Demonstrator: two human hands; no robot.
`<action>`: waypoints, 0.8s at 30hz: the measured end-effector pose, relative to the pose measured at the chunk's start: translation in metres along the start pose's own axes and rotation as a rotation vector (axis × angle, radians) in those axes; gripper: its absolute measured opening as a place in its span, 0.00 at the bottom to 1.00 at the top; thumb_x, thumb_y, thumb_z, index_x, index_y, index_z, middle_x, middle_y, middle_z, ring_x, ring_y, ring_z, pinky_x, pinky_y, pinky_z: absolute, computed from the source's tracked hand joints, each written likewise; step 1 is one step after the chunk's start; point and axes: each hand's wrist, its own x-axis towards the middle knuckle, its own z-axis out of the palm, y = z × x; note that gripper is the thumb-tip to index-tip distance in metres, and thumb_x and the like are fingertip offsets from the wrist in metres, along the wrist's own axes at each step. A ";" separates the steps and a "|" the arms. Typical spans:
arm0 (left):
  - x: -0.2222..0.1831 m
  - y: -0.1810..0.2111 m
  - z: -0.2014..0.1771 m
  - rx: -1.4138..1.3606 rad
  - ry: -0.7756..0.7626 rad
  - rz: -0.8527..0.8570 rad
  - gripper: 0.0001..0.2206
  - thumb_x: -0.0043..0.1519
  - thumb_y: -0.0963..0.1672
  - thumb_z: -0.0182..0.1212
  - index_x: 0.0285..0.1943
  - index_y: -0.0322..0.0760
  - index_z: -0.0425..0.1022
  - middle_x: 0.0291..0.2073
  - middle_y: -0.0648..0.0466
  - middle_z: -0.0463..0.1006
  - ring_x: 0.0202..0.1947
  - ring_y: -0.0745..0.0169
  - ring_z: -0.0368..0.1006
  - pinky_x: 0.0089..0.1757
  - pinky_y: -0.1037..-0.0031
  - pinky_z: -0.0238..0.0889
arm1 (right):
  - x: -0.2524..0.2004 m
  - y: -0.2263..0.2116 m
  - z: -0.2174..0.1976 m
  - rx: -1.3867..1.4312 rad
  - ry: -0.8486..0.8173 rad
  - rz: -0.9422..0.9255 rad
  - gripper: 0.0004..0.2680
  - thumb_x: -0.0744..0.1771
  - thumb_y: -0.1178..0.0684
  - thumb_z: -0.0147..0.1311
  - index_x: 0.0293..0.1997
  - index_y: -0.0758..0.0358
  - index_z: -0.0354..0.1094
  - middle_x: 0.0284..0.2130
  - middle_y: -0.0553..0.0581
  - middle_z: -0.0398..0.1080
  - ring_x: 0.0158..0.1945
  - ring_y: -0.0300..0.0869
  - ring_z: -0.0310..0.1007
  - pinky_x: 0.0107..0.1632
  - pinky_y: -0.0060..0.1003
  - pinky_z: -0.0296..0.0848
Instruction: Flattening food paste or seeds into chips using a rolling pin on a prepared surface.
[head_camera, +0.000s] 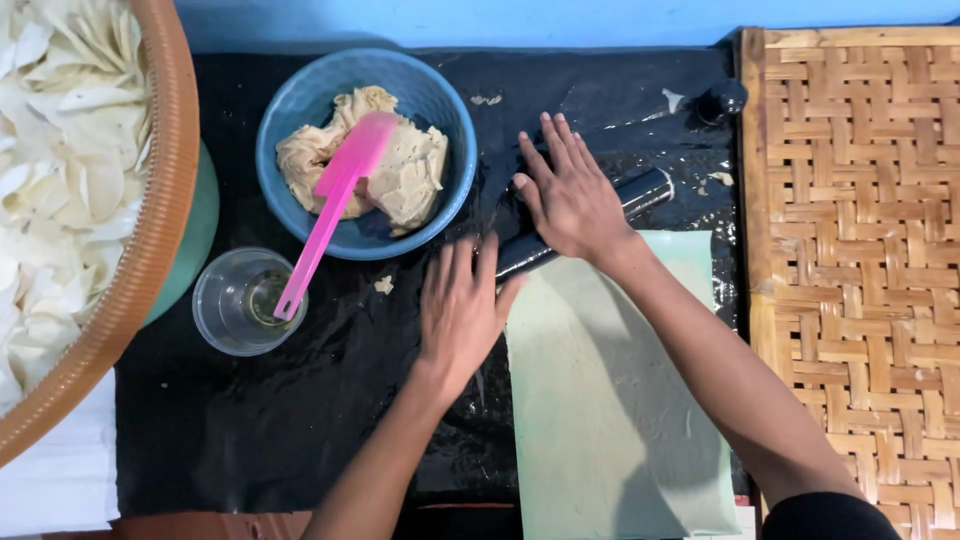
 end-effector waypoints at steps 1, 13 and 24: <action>-0.003 -0.001 0.003 0.000 0.002 0.005 0.26 0.66 0.51 0.61 0.66 0.27 0.67 0.55 0.39 0.72 0.55 0.40 0.69 0.51 0.56 0.64 | 0.000 0.003 -0.001 -0.002 0.005 0.001 0.22 0.74 0.43 0.35 0.74 0.68 0.54 0.73 0.75 0.47 0.78 0.62 0.41 0.75 0.53 0.44; -0.043 0.030 -0.019 0.012 -0.130 -0.136 0.23 0.60 0.48 0.66 0.58 0.27 0.70 0.41 0.42 0.75 0.45 0.45 0.70 0.45 0.58 0.66 | -0.104 -0.022 -0.048 0.064 0.239 -0.107 0.17 0.71 0.51 0.50 0.65 0.72 0.64 0.68 0.73 0.59 0.75 0.63 0.54 0.75 0.56 0.52; -0.052 0.029 -0.009 0.037 -0.112 -0.163 0.24 0.62 0.46 0.62 0.63 0.21 0.68 0.46 0.40 0.73 0.44 0.43 0.69 0.45 0.58 0.65 | -0.079 -0.033 -0.018 0.025 -0.045 -0.124 0.22 0.72 0.47 0.44 0.74 0.68 0.53 0.73 0.66 0.54 0.77 0.58 0.46 0.75 0.55 0.45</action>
